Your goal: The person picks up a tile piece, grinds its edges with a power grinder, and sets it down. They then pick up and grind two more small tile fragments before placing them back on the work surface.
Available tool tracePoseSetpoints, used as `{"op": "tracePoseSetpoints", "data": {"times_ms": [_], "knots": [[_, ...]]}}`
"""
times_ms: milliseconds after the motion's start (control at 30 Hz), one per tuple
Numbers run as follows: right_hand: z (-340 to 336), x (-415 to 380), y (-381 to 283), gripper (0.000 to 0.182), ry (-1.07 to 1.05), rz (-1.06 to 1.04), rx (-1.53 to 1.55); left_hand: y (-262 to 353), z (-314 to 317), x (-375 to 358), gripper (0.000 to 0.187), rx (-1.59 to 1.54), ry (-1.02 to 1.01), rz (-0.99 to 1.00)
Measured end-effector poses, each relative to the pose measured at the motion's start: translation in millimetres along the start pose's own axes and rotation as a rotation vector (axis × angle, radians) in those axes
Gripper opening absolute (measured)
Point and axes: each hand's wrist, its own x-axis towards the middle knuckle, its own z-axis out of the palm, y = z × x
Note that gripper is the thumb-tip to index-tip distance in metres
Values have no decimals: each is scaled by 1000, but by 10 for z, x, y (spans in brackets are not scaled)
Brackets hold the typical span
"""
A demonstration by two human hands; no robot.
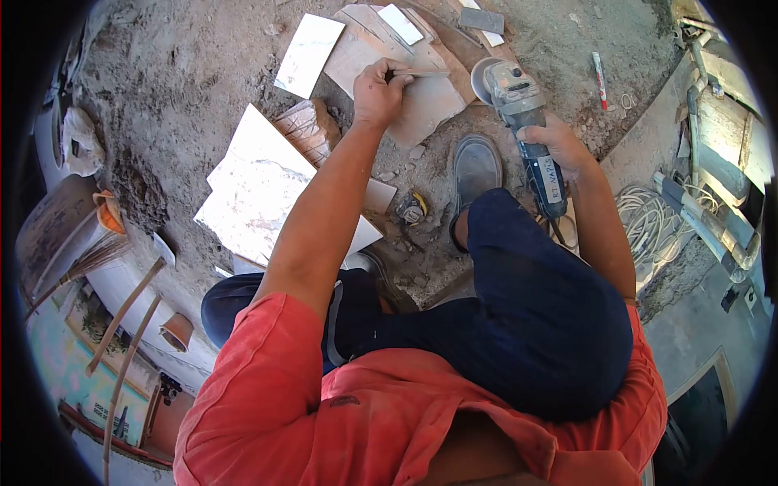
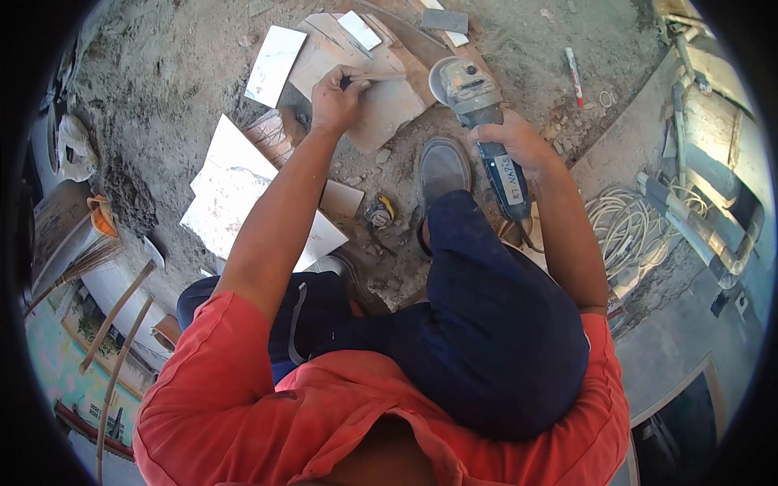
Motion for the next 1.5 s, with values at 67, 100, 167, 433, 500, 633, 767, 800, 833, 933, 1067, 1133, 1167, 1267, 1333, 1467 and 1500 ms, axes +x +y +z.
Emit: {"op": "tracePoseSetpoints", "data": {"times_ms": [67,100,167,433,500,633,767,800,833,933,1067,1133,1167,1267,1333,1467,1500], "knots": [[-102,-67,46,46,-5,15,14,121,-73,25,14,-65,-37,-80],[-127,-98,47,46,-7,26,28,155,-115,76,16,-116,-66,-102],[-140,-148,62,46,-8,12,67,227,-182,123,17,-164,-101,-125],[11,-220,-47,40,11,-55,128,277,-173,204,20,-249,-89,-202],[17,-184,-60,48,-12,-53,98,235,-128,200,21,-233,-95,-200],[141,-111,-191,51,-30,-89,7,121,18,141,22,-92,-112,-148],[294,-21,-300,56,-39,-75,-119,144,100,-10,21,-1,-45,-20],[317,15,-321,58,-52,-92,-138,131,120,-23,18,42,12,21],[334,48,-327,58,-52,-90,-141,117,137,-37,16,87,69,59],[410,97,-335,58,-41,-77,-183,70,171,-11,16,89,63,62],[502,113,-342,57,-34,-75,-198,118,180,-55,15,82,104,86],[516,122,-328,55,-18,-85,-202,107,191,-52,14,97,110,89],[518,122,-329,55,-16,-75,-210,103,196,-55,14,96,107,89],[493,125,-333,57,-11,-63,-230,106,187,-51,14,102,121,139],[462,109,-332,59,-9,-59,-244,91,191,-40,14,101,113,121],[318,46,-267,62,-16,-38,-235,45,222,-21,14,120,134,106],[288,21,-257,59,10,-42,-233,43,218,-15,13,124,134,115]]}}
